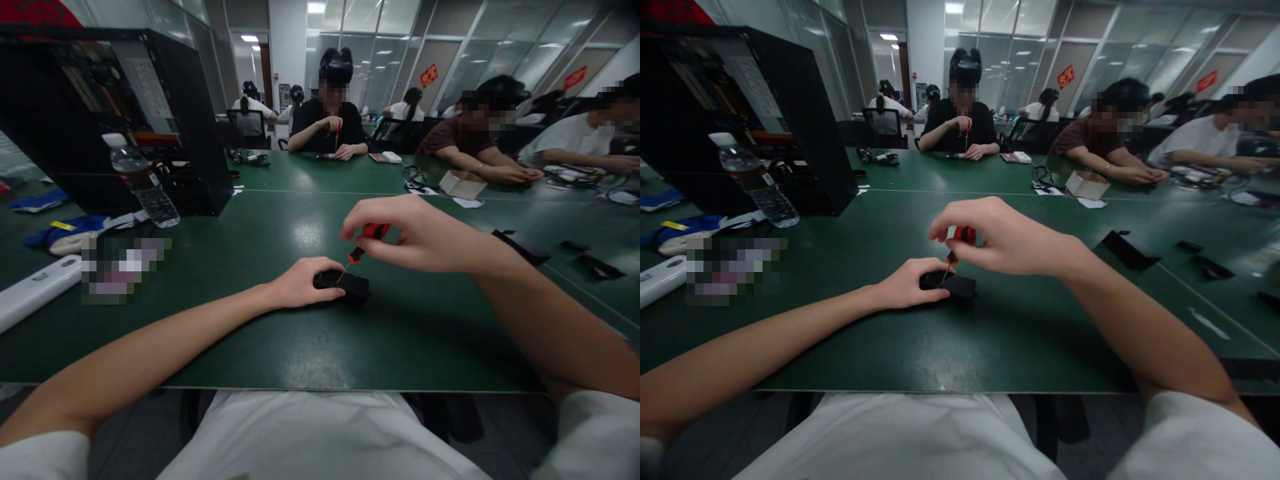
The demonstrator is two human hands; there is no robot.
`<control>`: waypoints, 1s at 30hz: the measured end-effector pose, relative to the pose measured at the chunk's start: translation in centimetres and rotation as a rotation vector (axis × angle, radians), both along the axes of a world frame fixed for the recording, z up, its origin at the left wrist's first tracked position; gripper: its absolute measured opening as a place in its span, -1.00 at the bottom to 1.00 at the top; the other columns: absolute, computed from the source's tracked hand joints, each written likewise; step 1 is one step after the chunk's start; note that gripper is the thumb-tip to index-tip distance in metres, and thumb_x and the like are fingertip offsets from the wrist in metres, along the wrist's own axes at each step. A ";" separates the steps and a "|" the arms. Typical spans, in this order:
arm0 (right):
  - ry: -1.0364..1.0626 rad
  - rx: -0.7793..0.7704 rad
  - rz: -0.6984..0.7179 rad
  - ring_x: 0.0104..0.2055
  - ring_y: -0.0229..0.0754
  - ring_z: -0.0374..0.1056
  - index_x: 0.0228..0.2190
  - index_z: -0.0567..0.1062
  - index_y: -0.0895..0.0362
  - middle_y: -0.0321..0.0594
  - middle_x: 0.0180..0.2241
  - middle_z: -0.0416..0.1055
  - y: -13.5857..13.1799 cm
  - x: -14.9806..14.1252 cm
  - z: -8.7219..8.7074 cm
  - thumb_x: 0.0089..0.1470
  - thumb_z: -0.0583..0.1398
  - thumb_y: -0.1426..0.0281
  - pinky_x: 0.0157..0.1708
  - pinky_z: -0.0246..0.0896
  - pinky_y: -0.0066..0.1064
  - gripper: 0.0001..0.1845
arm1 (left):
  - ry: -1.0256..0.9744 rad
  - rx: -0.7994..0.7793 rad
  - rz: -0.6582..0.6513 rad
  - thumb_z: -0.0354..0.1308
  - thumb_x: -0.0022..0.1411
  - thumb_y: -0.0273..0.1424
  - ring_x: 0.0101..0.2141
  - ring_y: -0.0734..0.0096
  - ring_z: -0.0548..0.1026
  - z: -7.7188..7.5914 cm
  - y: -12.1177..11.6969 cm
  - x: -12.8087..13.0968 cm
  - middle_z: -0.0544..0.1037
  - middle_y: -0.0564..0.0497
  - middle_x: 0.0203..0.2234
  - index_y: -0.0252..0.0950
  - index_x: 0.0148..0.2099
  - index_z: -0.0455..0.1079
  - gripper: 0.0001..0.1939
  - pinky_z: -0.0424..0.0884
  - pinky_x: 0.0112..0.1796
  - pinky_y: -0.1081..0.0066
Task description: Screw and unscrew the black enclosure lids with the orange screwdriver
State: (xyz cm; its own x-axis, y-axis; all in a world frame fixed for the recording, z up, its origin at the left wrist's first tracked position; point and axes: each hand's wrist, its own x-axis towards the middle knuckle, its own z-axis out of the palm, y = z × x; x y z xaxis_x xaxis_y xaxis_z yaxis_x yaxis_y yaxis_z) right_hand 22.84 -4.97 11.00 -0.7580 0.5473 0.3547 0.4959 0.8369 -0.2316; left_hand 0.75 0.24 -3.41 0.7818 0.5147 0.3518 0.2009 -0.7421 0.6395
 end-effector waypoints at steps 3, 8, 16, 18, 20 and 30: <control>-0.058 0.011 0.043 -0.03 -0.12 0.44 -0.05 0.49 0.05 -0.13 0.03 0.48 -0.6 0.1 0.2 0.13 0.19 0.40 -0.10 0.34 -0.33 -0.68 | -0.004 0.001 -0.001 0.32 0.27 -0.19 -0.13 0.22 0.56 0.0 0.0 0.0 0.62 -0.10 -0.12 -0.33 0.06 0.48 -0.59 0.40 -0.09 0.33; -0.107 0.095 -0.059 -0.24 -0.18 0.44 -0.17 0.51 0.09 -0.15 -0.19 0.52 -1.4 0.1 0.2 0.22 0.14 0.39 -0.24 0.29 -0.38 -0.82 | -0.009 -0.004 -0.009 0.32 0.26 -0.19 -0.10 0.19 0.56 0.1 0.0 0.0 0.62 -0.09 -0.10 -0.29 0.05 0.49 -0.61 0.41 -0.06 0.30; -0.126 0.142 -0.075 -0.13 -0.14 0.46 0.01 0.46 0.10 -0.13 -0.08 0.51 -1.4 0.2 -0.1 0.27 0.13 0.32 -0.16 0.34 -0.33 -0.69 | -0.012 0.003 -0.012 0.31 0.26 -0.21 -0.10 0.20 0.56 0.1 0.0 0.1 0.62 -0.09 -0.10 -0.30 0.04 0.49 -0.62 0.40 -0.06 0.32; -0.104 0.144 -0.066 -0.12 -0.15 0.46 0.05 0.44 0.09 -0.13 -0.05 0.50 -1.3 0.2 -0.2 0.26 0.10 0.39 -0.16 0.33 -0.34 -0.66 | -0.006 0.004 0.001 0.32 0.26 -0.20 -0.10 0.20 0.56 0.1 0.0 0.1 0.62 -0.08 -0.10 -0.29 0.06 0.49 -0.61 0.40 -0.06 0.32; -0.100 0.118 0.005 0.02 -0.12 0.42 0.12 0.40 0.07 -0.09 0.10 0.42 -1.3 0.1 -0.2 0.20 0.12 0.44 -0.08 0.34 -0.33 -0.55 | -0.007 0.000 0.007 0.32 0.26 -0.20 -0.11 0.20 0.57 0.1 0.0 0.0 0.62 -0.08 -0.11 -0.30 0.05 0.49 -0.61 0.41 -0.06 0.32; -0.155 0.084 0.047 -0.09 -0.19 0.44 -0.10 0.50 0.10 -0.12 -0.01 0.46 -2.2 0.0 0.3 0.27 0.09 0.43 -0.17 0.30 -0.40 -0.77 | -0.004 0.027 -0.013 0.28 0.27 -0.19 -0.10 0.21 0.57 0.2 0.0 0.0 0.62 -0.08 -0.09 -0.29 0.00 0.48 -0.65 0.41 -0.06 0.32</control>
